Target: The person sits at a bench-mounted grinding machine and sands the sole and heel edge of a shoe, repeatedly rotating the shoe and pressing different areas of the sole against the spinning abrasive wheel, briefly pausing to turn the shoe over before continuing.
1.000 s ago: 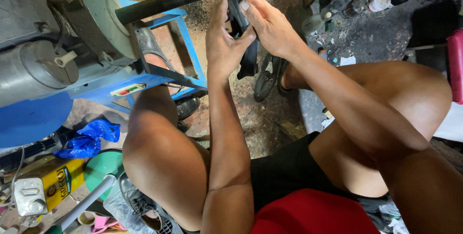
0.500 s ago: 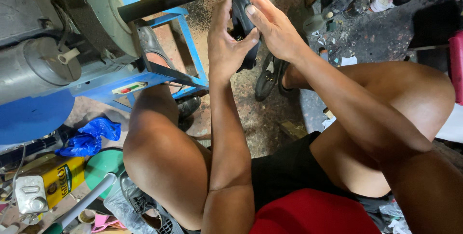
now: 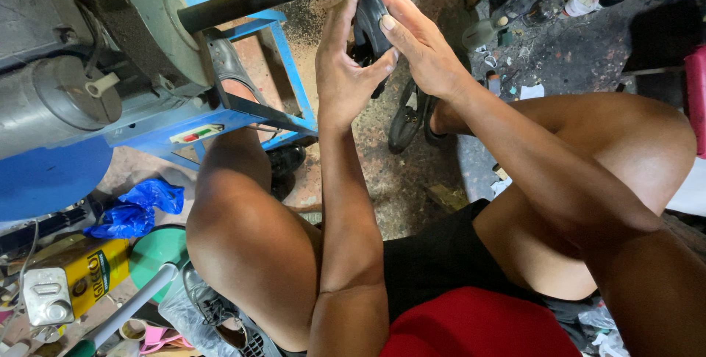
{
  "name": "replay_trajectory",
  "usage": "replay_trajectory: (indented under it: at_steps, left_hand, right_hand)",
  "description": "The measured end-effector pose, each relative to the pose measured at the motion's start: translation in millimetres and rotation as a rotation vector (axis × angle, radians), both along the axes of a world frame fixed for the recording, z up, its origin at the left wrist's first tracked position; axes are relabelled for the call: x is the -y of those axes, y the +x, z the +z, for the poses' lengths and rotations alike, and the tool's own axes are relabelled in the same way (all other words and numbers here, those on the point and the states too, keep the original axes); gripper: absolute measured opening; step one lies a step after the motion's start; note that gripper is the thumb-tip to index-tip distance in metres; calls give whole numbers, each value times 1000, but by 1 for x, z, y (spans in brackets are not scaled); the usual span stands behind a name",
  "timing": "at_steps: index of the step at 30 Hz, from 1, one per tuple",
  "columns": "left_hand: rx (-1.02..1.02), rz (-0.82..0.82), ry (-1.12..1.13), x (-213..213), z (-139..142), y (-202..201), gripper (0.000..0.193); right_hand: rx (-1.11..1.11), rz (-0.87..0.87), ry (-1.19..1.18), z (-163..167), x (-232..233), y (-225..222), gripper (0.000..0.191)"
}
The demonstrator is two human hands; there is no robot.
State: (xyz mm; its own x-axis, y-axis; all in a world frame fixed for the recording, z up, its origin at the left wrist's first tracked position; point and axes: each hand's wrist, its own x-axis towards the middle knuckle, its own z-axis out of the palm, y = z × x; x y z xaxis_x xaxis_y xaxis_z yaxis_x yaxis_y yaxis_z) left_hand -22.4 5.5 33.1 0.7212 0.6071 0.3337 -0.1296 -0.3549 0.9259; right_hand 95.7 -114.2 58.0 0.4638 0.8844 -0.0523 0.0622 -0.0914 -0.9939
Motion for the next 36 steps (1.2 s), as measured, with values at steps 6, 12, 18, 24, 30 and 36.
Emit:
replay_trajectory:
  at_steps: [6,12,18,24,30,36]
  left_hand:
    - [-89,29,66,2,5,-2,89]
    - [-60,200,263,15,5,4,85]
    - [-131,194,208,8,-4,5,84]
    - [-81,135,77,5,-3,7,83]
    - [-91,136,53,2,-2,10,84]
    - [-78,134,-19,1,-1,11,80]
  right_hand:
    - [-9,-2,91,-7,-4,1,52]
    - [263,-47,-86,3,-12,-5,47]
    - [368,-86,-52,6,-20,-9,39]
    - [494,-150,-203,5,-28,-8,32]
    - [432,-126,-263,4,-32,-5,36]
    - [444,-140,-298,2,-36,-3,36]
